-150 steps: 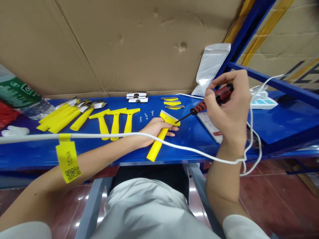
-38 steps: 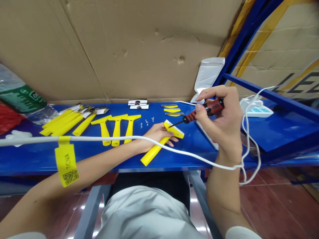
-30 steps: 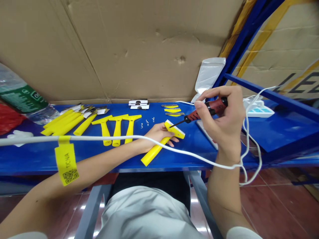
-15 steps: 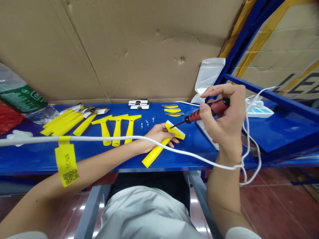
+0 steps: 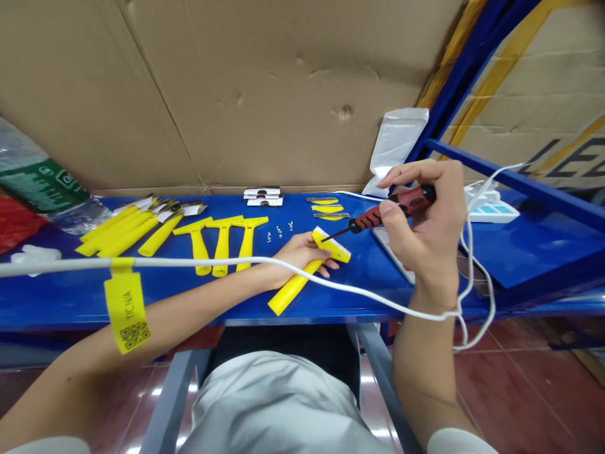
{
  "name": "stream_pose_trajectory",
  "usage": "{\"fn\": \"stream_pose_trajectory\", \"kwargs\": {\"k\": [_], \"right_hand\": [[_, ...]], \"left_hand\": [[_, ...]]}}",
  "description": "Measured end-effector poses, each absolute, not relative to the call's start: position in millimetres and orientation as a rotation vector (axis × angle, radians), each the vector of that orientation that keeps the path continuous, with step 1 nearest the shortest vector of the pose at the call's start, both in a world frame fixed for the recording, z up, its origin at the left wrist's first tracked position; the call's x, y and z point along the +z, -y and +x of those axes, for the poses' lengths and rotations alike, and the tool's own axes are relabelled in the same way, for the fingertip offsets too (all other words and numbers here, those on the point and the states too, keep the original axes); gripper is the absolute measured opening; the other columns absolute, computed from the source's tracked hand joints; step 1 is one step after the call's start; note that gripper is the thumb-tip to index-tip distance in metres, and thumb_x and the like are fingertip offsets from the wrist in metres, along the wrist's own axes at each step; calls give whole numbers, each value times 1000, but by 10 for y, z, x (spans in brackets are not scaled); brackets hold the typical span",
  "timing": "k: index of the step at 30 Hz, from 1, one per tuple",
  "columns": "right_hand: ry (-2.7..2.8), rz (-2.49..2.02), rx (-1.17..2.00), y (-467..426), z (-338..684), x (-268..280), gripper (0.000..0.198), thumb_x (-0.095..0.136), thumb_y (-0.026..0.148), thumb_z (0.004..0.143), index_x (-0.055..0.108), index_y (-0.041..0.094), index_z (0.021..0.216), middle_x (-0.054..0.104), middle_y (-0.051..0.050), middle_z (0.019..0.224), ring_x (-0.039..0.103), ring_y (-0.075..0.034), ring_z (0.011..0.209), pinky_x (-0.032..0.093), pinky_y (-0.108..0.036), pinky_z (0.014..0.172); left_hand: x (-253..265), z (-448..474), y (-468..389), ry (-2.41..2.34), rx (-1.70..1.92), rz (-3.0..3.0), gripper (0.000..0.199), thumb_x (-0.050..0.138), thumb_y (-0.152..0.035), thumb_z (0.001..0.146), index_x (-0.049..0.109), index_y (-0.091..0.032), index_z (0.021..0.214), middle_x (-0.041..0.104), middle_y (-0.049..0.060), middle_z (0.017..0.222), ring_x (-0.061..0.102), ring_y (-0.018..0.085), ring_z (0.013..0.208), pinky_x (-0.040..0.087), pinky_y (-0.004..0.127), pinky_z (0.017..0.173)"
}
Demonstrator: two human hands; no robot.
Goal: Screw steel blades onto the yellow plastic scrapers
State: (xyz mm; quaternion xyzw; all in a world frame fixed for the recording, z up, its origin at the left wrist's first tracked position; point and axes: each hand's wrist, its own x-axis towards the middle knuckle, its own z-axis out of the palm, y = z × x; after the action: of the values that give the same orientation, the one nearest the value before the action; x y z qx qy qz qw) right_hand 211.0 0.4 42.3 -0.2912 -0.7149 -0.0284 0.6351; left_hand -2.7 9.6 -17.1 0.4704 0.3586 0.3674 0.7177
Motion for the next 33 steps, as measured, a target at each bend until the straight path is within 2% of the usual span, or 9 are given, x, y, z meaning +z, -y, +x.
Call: {"fn": "stream_pose_trajectory", "kwargs": {"k": [3,5,8,11,14,20,23,28,33], "right_hand": [[1596,-716,-92,-8,2103,428,17,75,31,99,63,25,109,69,-4,103,73,-20,100,60,-35,82],[1573,-742,-102,-4,2097,434,13,73,30,101,63,25,106,68,-4,100,73,-21,101,59,-34,78],[1601,-690,-55,15,2093,441,14,70,30,99,64,25,111,69,-7,111,74,-24,108,57,-35,71],[1615,-685,-45,32,2079,446,18,72,34,99,64,26,113,69,-9,113,74,-28,114,59,-36,74],[1567,-736,-91,29,2072,444,16,74,35,100,64,26,108,68,-7,105,74,-26,107,60,-37,77],[1638,-721,-64,-4,2128,411,24,74,31,97,64,27,119,68,-5,115,69,-18,88,57,-35,74],[1596,-764,-120,-6,2126,412,21,76,29,97,64,26,114,67,-4,106,70,-18,92,58,-33,72],[1618,-702,-54,19,2094,431,22,75,35,97,65,27,115,69,-6,114,72,-20,95,58,-33,67],[1587,-710,-28,25,2086,423,17,72,34,102,62,25,112,68,-6,112,77,-23,107,59,-30,68]], "left_hand": [[-183,-23,-107,-799,817,1029,13,71,4,97,74,-8,102,84,14,100,82,20,79,66,27,63],[-182,-23,-110,-799,812,1034,13,72,4,97,74,-8,104,84,15,100,82,20,78,66,27,63],[-172,-21,-107,-795,813,1038,14,71,4,97,74,-7,104,84,15,101,82,20,78,66,27,62],[-164,-19,-103,-799,818,1030,14,69,4,97,75,-7,102,84,14,99,82,21,79,66,27,63],[-170,-20,-108,-789,816,1033,12,74,2,96,75,-8,102,84,14,99,82,21,80,66,27,63],[-192,-25,-122,-784,818,1034,13,72,3,96,74,-9,102,84,13,98,82,20,78,66,27,62],[-185,-21,-116,-788,814,1043,13,75,2,95,74,-9,101,84,13,98,81,19,77,66,27,62],[-177,-20,-113,-791,811,1042,13,76,2,95,73,-10,100,84,13,98,81,20,77,66,27,62],[-191,-28,-117,-785,811,1049,12,78,0,95,73,-9,101,84,13,99,81,20,79,65,27,63]]}}
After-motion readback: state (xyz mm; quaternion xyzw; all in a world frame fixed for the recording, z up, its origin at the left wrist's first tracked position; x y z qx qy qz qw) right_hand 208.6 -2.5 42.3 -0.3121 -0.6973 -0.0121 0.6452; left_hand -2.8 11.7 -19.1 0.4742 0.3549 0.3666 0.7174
